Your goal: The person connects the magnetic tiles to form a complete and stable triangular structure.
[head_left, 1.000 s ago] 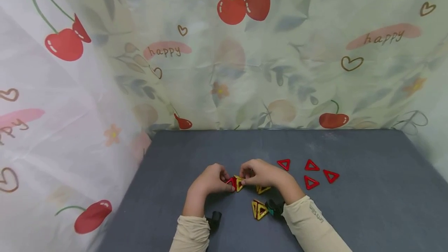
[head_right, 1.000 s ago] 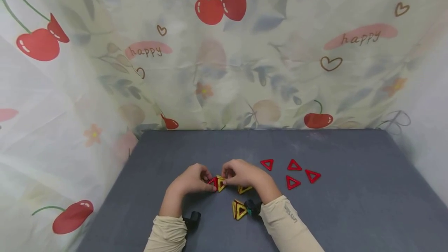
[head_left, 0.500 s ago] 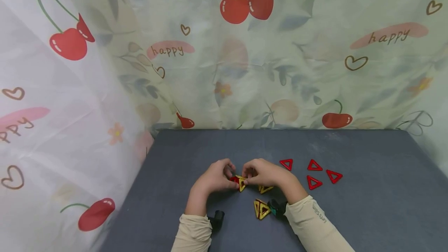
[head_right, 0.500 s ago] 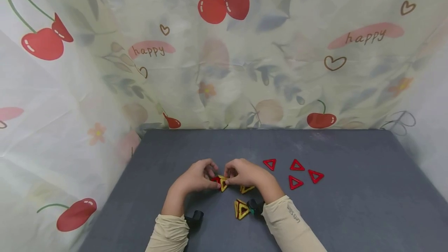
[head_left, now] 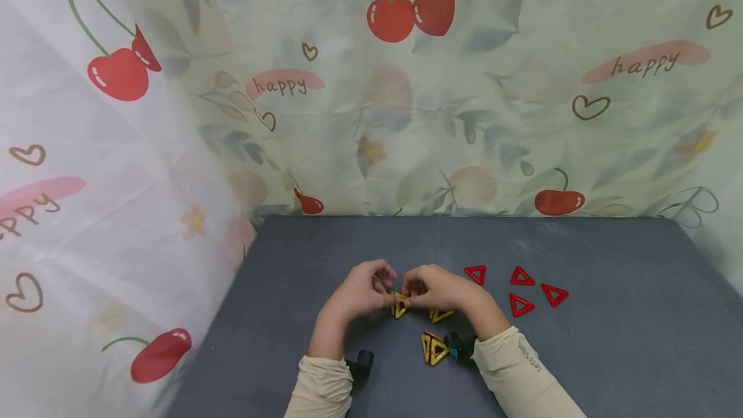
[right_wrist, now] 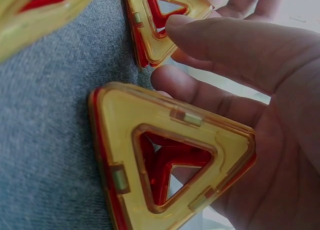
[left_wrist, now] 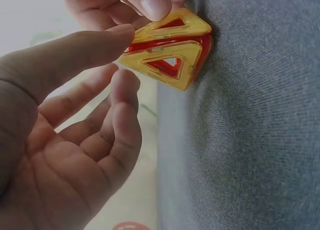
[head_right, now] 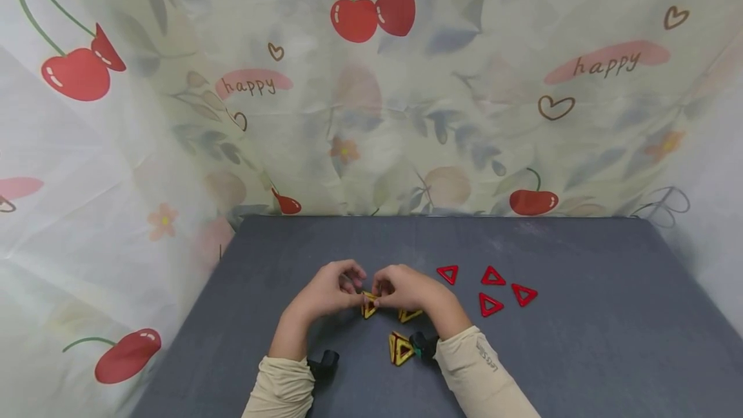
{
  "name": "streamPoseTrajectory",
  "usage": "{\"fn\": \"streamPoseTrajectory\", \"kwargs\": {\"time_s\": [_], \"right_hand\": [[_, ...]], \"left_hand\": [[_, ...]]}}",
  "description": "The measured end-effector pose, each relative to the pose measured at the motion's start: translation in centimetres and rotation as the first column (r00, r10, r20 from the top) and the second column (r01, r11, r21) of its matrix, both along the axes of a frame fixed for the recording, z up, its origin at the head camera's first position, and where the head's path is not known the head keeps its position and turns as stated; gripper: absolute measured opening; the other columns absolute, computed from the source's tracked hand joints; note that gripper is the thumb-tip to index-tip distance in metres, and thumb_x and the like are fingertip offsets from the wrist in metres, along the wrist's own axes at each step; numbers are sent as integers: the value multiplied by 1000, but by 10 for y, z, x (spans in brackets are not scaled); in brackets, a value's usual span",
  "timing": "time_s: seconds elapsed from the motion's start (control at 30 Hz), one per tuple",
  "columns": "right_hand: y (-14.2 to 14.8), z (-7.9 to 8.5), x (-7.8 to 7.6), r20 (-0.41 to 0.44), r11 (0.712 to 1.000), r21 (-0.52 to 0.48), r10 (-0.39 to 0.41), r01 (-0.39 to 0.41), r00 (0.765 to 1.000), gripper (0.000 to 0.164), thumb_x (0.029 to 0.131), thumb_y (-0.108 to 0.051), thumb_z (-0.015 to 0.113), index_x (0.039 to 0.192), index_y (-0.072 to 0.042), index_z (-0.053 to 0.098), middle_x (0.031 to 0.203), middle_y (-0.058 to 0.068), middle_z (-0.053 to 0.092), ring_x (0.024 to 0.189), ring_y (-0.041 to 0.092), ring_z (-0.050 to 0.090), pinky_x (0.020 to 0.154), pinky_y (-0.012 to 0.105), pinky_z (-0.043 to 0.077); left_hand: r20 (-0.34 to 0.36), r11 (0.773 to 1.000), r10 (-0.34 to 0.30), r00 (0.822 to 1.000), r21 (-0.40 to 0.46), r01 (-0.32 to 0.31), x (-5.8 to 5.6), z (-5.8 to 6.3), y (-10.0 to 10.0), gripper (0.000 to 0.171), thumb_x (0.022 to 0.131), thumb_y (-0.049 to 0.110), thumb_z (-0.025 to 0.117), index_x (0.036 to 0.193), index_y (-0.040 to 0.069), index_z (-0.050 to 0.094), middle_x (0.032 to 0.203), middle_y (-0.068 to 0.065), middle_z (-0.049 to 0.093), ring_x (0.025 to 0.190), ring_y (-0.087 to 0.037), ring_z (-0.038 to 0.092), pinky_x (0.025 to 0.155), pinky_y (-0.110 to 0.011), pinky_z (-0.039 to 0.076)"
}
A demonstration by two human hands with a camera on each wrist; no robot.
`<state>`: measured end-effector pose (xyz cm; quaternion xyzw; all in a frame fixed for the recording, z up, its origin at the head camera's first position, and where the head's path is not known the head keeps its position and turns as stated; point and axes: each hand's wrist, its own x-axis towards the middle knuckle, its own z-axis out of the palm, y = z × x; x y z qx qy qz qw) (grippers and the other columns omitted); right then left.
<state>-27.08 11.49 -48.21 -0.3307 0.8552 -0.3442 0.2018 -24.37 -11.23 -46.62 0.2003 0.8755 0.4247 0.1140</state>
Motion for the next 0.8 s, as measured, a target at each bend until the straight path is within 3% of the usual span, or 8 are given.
{"fn": "streamPoseTrajectory", "kwargs": {"time_s": [0.3, 0.6, 0.8], "right_hand": [[1, 1, 0, -8, 1000, -10, -28, 27, 1000, 4, 102, -19, 73, 102, -15, 75, 89, -4, 69, 75, 15, 63, 67, 31, 52], [2, -1, -1, -5, 999, -14, -35, 35, 999, 4, 103, -20, 73, 103, -17, 75, 92, -6, 70, 80, 15, 66, 72, 33, 54], [8, 2, -3, 2, 998, -35, -43, 43, 999, 6, 104, -19, 70, 105, -17, 75, 100, -4, 73, 88, 14, 69, 77, 33, 56]], "left_hand": [[-8, 999, 1, 1000, -37, -2, -1, -3, 2, 7, 95, 14, 79, 99, 9, 81, 91, -5, 75, 69, -12, 64, 59, -30, 52], [-43, 999, 11, 999, -53, -13, 0, -3, 0, 9, 96, 10, 77, 103, 8, 83, 105, -9, 75, 76, -13, 66, 61, -28, 53], [-66, 997, 33, 997, -67, -37, -1, -3, 1, 10, 97, 9, 76, 104, 7, 83, 106, -8, 75, 80, -15, 67, 64, -28, 54]]}}
